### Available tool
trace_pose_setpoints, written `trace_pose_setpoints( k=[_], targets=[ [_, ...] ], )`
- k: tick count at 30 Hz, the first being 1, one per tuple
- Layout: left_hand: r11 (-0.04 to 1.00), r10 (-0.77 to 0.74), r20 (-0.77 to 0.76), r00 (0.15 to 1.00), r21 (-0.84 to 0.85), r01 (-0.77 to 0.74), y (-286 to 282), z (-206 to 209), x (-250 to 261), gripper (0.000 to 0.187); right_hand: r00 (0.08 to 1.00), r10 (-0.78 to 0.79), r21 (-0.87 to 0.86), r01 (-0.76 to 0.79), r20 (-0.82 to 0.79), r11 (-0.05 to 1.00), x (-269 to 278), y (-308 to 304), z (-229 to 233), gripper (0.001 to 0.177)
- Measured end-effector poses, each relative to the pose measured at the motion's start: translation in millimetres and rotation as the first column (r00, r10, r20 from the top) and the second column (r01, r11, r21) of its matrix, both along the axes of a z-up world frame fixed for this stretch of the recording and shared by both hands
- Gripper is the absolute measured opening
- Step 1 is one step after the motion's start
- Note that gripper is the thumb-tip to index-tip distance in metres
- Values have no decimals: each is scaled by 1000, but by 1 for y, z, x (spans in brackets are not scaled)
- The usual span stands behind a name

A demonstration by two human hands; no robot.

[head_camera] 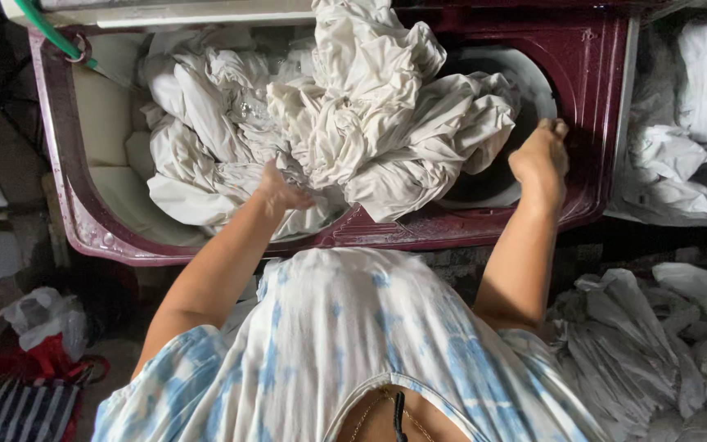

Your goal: The person transfers white linens from a pile on the floor into a washing machine tub, moves them between different tubs, and handles the wet clothes while the machines are running.

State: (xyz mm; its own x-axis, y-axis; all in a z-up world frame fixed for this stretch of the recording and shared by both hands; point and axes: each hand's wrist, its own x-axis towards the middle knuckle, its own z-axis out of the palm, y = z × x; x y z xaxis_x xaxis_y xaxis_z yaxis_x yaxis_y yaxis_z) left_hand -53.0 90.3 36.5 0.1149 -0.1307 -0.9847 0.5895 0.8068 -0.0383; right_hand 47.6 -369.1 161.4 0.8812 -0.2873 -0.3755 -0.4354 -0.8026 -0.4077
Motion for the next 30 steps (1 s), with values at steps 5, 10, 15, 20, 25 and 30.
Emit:
trace_pose_setpoints(
  k=[5,10,15,20,25,30],
  targets=[
    [944,269,316,910,-272,-185,-62,-22,15,92,585,415,-40,-545,697,837,-29,165,122,43],
    [926,248,520,818,-374,-43,-77,8,39,82,473,877,-62,-876,82,478,-20,391,105,78],
    [914,189,578,794,-399,73,-60,20,52,72,477,875,-332,-840,-80,428,15,415,38,64],
    [930,157,632,759,-353,102,-49,23,49,63,452,889,-353,-844,-65,403,23,402,12,51],
    [984,-37,646,762,-111,142,-22,24,38,54,402,916,-300,-871,23,390,17,378,14,40],
    [983,-174,706,687,82,164,1,32,16,49,319,943,-130,-935,95,330,42,307,42,27]
  ],
)
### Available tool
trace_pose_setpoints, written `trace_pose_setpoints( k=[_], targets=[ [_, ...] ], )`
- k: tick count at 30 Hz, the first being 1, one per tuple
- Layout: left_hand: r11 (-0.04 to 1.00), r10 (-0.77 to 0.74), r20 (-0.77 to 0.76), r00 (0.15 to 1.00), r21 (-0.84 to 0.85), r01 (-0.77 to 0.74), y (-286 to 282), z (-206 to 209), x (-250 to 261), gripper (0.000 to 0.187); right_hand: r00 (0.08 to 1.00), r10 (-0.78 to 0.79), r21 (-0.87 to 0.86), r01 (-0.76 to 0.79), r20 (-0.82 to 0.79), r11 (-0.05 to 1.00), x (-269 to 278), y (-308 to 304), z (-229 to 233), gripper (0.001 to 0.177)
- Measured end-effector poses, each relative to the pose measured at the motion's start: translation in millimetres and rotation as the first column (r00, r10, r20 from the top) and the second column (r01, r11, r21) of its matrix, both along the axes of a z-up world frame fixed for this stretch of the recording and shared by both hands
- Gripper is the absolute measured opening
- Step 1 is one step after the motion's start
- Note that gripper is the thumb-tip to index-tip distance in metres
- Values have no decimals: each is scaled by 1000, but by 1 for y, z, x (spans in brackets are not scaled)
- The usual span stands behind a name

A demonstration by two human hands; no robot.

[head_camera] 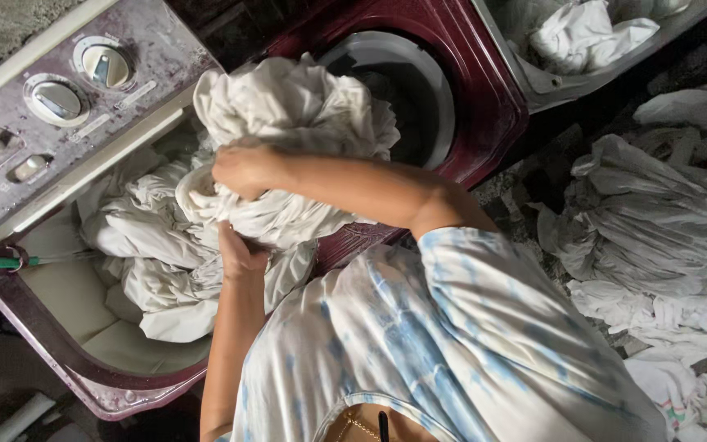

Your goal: The person transfers white linens from a pile on the floor into a washing machine tub, moves them between different tubs, and handles the wet clothes while the machines are running.

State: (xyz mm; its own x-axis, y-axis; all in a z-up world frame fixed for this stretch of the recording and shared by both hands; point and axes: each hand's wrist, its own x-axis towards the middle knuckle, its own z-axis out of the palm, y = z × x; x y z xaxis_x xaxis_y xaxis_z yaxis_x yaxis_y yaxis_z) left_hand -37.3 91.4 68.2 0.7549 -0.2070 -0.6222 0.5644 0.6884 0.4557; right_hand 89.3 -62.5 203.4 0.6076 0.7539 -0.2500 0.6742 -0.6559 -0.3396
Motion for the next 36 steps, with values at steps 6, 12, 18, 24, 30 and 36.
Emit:
trace_pose_setpoints(
  k=[6,12,18,24,30,36],
  targets=[
    [995,34,152,988,85,-48,-60,59,-11,31,952,-154,132,194,-263,972,6,-129,23,49],
    [877,-132,159,978,479,41,-122,93,28,39,862,-320,523,496,-394,693,1,-184,9,45],
    [991,-132,195,972,17,131,-76,58,-18,36,872,-437,173,406,220,897,-20,-165,56,64],
    [962,115,-23,993,-245,-117,-28,-26,-50,47,988,-142,90,137,51,986,-42,57,15,31],
    [885,136,-105,985,-435,-168,-46,-72,11,45,875,31,-504,249,483,827,13,140,-156,46],
    [897,174,-156,972,-381,-222,-63,-77,42,43,884,213,-786,233,417,572,35,130,-240,41]
  ],
)
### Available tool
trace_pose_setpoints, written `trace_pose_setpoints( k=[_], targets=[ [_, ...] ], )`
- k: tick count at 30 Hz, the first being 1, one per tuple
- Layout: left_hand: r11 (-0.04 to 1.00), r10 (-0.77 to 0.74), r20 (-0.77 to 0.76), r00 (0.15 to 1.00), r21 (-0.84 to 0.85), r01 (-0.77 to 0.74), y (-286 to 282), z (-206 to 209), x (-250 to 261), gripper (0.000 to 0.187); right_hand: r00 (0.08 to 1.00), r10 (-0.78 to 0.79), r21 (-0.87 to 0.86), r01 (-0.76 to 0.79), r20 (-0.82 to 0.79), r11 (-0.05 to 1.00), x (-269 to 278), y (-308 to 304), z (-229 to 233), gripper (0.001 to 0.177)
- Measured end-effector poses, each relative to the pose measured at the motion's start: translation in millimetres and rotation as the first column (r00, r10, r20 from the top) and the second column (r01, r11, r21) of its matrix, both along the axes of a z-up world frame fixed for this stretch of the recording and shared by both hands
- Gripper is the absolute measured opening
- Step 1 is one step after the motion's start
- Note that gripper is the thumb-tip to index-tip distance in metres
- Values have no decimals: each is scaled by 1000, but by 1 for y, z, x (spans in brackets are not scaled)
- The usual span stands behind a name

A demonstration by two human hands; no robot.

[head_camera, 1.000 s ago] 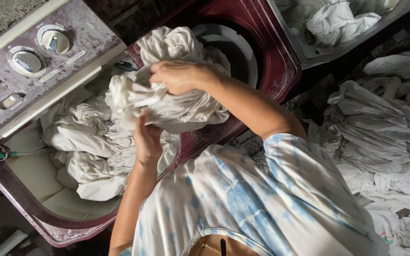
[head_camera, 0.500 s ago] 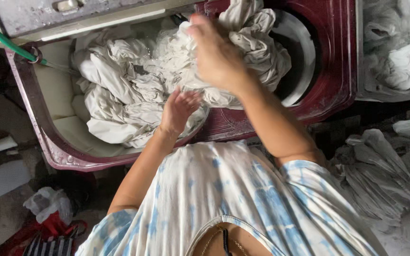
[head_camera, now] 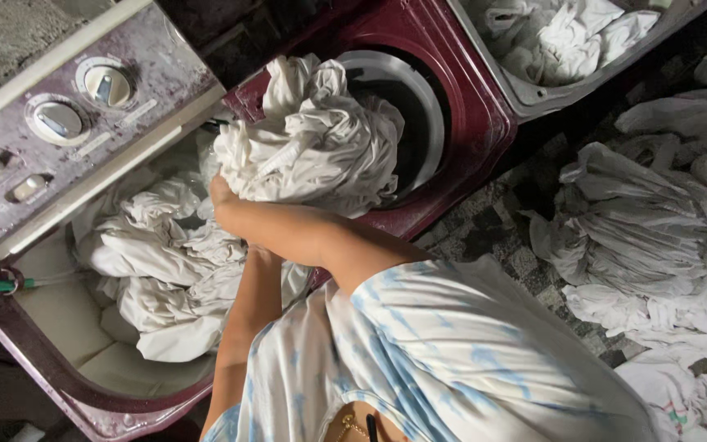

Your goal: The person transfers white linens from a pile on the floor into a washing machine tub, moves them between different tubs, and handles the wet clothes while the machines are running.

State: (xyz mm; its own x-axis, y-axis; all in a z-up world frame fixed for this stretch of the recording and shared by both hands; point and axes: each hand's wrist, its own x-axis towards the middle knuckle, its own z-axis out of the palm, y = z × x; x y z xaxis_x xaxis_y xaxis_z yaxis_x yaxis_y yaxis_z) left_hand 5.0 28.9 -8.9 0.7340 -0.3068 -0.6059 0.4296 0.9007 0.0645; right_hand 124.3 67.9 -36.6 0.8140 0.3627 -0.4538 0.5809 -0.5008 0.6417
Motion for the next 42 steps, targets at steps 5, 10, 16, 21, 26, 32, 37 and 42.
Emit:
trace_pose_setpoints(
  k=[5,10,16,21,26,32,37,42],
  targets=[
    [984,-56,-80,995,166,69,28,-3,-2,42,957,102,466,37,-270,884,-31,-32,57,44],
    [956,-68,-24,997,285,72,47,48,-67,42,920,296,808,36,-257,588,-61,-117,158,46],
    [894,-244,84,966,404,191,27,81,-84,68,749,169,714,502,-641,488,-60,-269,275,36],
    [685,-473,-165,866,549,479,76,61,-62,86,752,100,758,641,-652,126,-52,-354,272,45],
    [797,280,148,949,515,-315,171,49,-49,51,633,-198,660,741,-748,-123,-61,-358,217,52],
    [499,-246,309,918,853,-153,93,22,-52,75,874,-278,854,465,-399,235,-85,-320,267,95],
    [-322,-590,-16,807,921,-218,70,-28,-30,33,930,171,906,256,-326,337,-136,-212,301,103],
    [455,244,-72,967,889,-48,186,-55,-50,50,950,300,444,-234,-84,865,-160,-158,258,86]
  ],
)
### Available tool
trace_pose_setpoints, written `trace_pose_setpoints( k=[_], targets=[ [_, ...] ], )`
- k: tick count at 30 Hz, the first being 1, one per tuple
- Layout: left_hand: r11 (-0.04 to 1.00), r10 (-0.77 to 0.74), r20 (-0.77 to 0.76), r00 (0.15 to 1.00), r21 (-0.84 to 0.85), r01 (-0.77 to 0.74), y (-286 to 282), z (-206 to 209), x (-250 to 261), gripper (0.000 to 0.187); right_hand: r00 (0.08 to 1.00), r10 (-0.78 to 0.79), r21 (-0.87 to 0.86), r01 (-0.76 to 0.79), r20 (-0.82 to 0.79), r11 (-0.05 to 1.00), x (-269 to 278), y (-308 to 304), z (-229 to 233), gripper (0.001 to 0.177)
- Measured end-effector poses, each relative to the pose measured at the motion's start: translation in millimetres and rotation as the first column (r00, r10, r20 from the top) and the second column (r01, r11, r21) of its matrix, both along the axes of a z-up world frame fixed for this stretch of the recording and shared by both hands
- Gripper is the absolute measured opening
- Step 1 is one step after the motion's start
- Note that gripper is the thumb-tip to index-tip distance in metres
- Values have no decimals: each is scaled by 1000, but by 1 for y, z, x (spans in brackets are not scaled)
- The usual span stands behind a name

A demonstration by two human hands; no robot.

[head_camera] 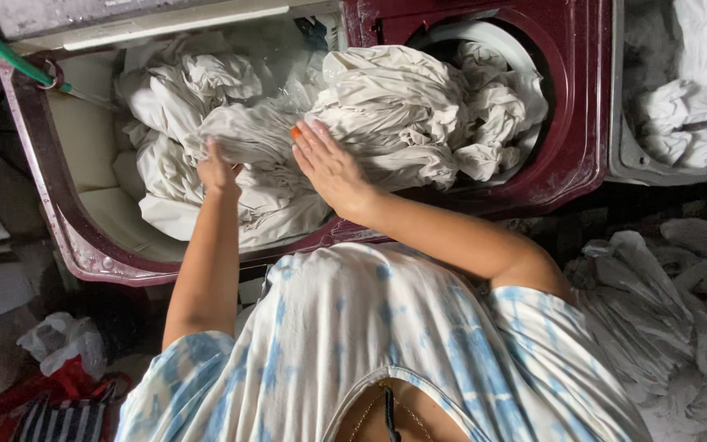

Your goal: The person transfers white linens from a pile on the floor into a washing machine tub, moves them between different tubs, and handles the wet clothes while the machines are running.

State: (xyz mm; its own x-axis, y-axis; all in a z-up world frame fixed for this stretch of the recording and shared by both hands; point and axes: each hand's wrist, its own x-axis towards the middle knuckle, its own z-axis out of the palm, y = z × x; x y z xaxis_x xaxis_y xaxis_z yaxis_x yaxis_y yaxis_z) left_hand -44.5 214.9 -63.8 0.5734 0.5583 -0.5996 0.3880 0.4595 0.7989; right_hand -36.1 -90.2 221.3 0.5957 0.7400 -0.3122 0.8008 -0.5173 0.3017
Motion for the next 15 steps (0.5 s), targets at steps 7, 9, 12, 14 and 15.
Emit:
trace_pose_setpoints(
  k=[7,9,12,14,15],
  targets=[
    [886,49,-88,995,-456,-84,-53,60,-32,60,984,-73,-524,149,162,839,59,75,-94,73],
    [723,-68,-254,965,-679,-127,-102,102,-25,65,977,-210,-496,204,45,844,79,79,-105,64],
    [573,-193,-389,901,-790,-219,-154,155,-9,75,920,-364,-329,302,-146,895,81,75,-112,51],
    [444,-187,-251,950,-884,-146,-175,173,5,75,880,-399,-177,363,-258,915,80,69,-106,43],
    [337,-145,-106,984,-940,-51,-183,175,12,69,861,-402,-87,395,-311,915,80,64,-101,40]
  ],
)
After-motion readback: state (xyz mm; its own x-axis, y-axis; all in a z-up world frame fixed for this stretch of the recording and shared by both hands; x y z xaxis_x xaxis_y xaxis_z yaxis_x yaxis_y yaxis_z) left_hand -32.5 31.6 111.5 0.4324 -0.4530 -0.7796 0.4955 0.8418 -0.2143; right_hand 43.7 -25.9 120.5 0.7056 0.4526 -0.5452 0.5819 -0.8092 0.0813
